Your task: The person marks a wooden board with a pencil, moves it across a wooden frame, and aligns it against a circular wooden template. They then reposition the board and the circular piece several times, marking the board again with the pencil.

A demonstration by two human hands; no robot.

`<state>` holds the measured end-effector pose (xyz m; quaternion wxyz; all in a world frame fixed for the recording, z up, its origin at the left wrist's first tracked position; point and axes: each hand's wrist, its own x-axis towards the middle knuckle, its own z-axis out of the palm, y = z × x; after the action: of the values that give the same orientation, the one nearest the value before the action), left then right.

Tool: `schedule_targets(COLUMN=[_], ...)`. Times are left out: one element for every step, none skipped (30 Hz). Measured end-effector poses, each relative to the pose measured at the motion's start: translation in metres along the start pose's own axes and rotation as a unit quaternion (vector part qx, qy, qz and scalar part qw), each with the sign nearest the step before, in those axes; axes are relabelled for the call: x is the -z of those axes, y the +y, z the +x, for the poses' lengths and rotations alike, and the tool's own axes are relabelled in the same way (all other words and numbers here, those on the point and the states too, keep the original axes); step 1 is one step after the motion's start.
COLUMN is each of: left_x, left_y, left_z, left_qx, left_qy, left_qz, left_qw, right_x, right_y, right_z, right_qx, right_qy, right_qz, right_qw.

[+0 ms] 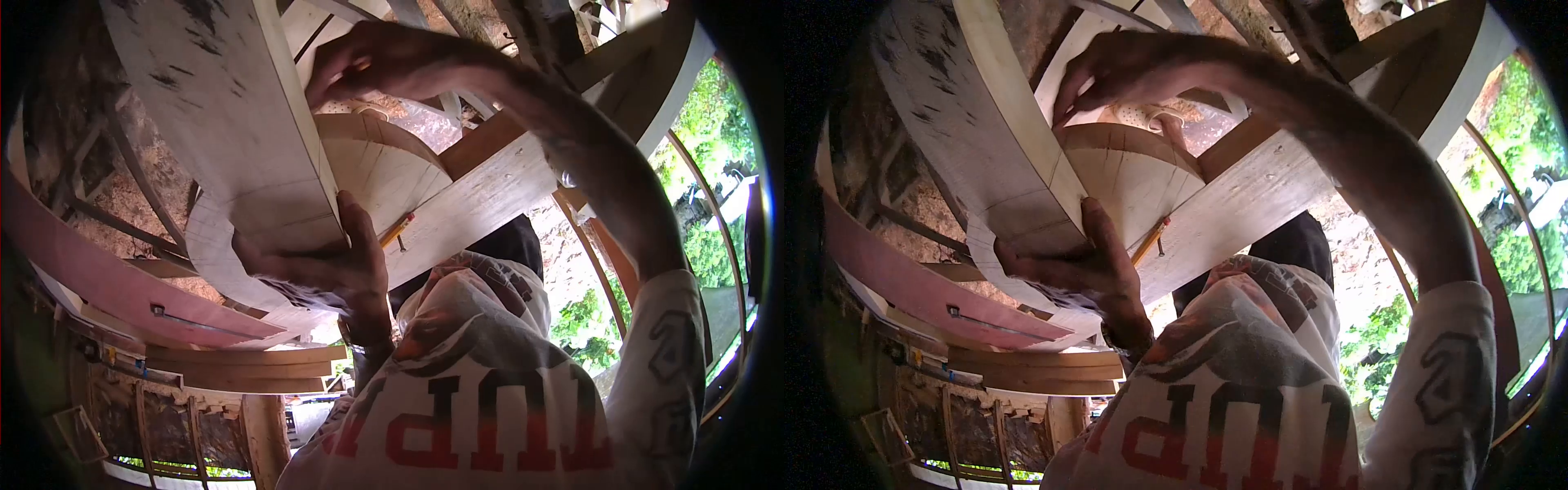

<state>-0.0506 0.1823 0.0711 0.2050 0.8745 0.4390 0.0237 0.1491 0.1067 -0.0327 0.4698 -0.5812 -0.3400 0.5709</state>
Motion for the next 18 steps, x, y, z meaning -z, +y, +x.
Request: schedule_targets(left_x=[0.0, 0.001, 0.002, 0.003, 0.004, 0.004, 0.003, 0.002, 0.0, -0.001, -0.003, -0.004, -0.004, -0.003, -0.003, -0.002, -0.001, 0.0], left_y=[0.0, -0.001, 0.0, 0.002, 0.002, 0.002, 0.001, 0.001, 0.0, -0.002, -0.004, -0.006, -0.01, -0.011, -0.012, -0.011, -0.011, -0.01], left_z=[-0.001, -0.002, -0.002, -0.001, -0.001, -0.001, 0.0, 0.0, 0.001, 0.001, 0.001, -0.001, -0.003, -0.002, -0.002, -0.002, -0.002, -0.001], left_qx=[0.002, 0.004, 0.003, 0.001, -0.002, -0.007, -0.01, -0.012, -0.017, -0.02, -0.025, -0.041, -0.06, -0.072, -0.084, -0.088, -0.09, -0.092], left_qy=[-0.001, -0.002, -0.007, -0.012, -0.019, -0.017, -0.013, -0.01, -0.006, 0.0, 0.007, 0.013, 0.019, 0.02, 0.021, 0.018, 0.015, 0.011], left_qz=[0.002, 0.007, 0.01, 0.011, 0.011, 0.004, -0.004, -0.012, -0.024, -0.036, -0.047, -0.026, -0.004, 0.005, 0.013, 0.007, 0.002, -0.004], left_qw=[1.0, 1.0, 1.0, 1.0, 1.0, 1.0, 1.0, 1.0, 1.0, 0.999, 0.999, 0.999, 0.998, 0.997, 0.996, 0.996, 0.996, 0.996], right_x=[-0.007, -0.014, -0.021, -0.028, -0.027, -0.026, -0.012, -0.002, 0.005, 0.011, 0.01, 0.008, 0.002, -0.004, -0.006, -0.01, -0.017, -0.023], right_y=[-0.018, -0.034, -0.014, 0.022, 0.025, 0.026, -0.007, -0.025, -0.016, -0.008, -0.001, -0.003, -0.005, -0.009, -0.023, -0.026, -0.026, -0.022], right_z=[0.009, 0.018, 0.036, 0.056, 0.056, 0.055, 0.034, 0.014, 0.002, -0.005, -0.01, -0.005, 0.0, 0.006, 0.017, 0.025, 0.032, 0.036], right_qx=[-0.031, -0.062, -0.032, -0.003, 0.01, 0.024, 0.023, 0.022, 0.017, 0.011, 0.081, 0.046, 0.012, -0.021, -0.01, -0.014, -0.018, -0.024], right_qy=[0.015, 0.03, 0.036, 0.043, 0.045, 0.048, 0.04, 0.03, -0.002, -0.036, -0.028, -0.02, -0.01, 0.002, 0.007, 0.03, 0.052, 0.075], right_qz=[-0.034, -0.064, -0.008, 0.049, 0.039, 0.029, -0.048, -0.126, -0.054, 0.017, 0.029, 0.026, 0.024, 0.021, -0.038, -0.063, -0.088, -0.112], right_qw=[0.999, 0.996, 0.999, 0.998, 0.998, 0.998, 0.998, 0.991, 0.998, 0.999, 0.996, 0.998, 1.0, 1.0, 0.999, 0.997, 0.995, 0.991])
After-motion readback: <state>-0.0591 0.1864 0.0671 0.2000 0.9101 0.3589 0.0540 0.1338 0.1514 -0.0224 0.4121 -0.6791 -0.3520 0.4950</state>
